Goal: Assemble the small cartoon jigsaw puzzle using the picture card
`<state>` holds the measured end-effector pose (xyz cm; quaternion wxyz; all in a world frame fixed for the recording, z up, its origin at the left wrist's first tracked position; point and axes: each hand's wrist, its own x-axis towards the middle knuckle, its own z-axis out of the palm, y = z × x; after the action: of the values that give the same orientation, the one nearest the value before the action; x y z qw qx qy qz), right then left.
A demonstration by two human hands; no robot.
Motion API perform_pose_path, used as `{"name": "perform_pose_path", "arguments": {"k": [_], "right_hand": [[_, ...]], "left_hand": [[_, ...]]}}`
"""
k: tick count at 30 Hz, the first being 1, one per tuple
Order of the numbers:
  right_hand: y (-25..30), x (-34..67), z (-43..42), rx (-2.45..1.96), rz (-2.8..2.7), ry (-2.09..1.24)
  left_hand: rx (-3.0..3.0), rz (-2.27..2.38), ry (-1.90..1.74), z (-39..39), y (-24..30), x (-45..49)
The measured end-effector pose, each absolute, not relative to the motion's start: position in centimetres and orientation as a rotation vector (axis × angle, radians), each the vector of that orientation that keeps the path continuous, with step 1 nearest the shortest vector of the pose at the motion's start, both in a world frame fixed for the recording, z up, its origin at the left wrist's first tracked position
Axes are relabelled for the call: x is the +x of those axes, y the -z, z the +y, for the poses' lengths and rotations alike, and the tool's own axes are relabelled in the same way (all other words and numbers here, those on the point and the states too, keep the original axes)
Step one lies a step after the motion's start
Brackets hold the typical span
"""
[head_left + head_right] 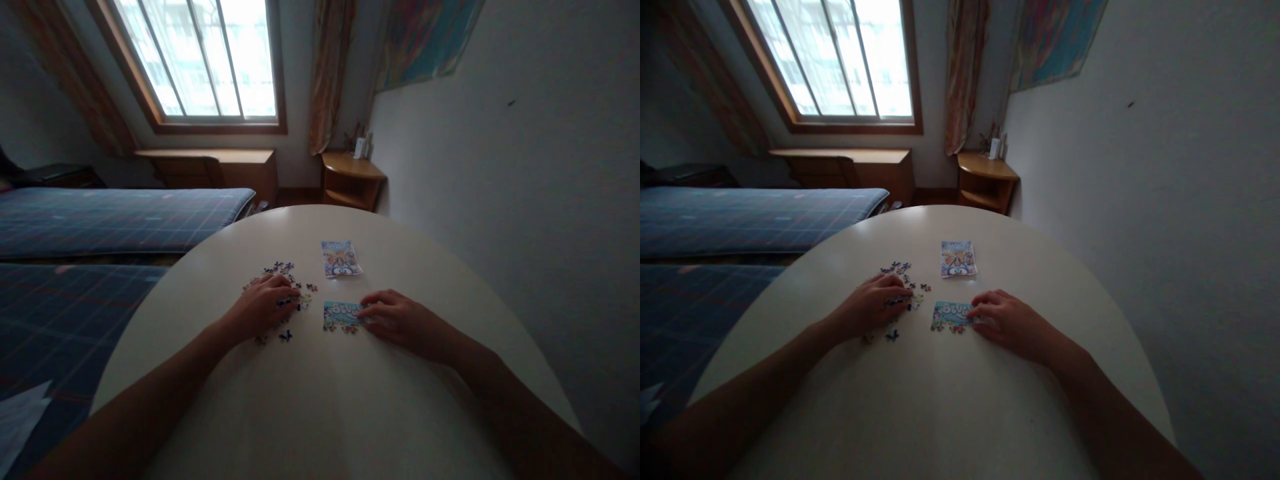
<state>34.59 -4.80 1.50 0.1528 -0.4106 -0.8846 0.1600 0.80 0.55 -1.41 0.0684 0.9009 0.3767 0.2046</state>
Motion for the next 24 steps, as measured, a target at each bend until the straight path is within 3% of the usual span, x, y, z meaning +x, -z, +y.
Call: {"name": "perform_pose_path", "arguments": {"k": [24], "right_hand": [[-1.3, 34.7, -4.7, -1.18, -2.534, -0.477]], "left_hand": [[2.677, 1.355, -0.479, 1.1, -0.9, -1.7]]}}
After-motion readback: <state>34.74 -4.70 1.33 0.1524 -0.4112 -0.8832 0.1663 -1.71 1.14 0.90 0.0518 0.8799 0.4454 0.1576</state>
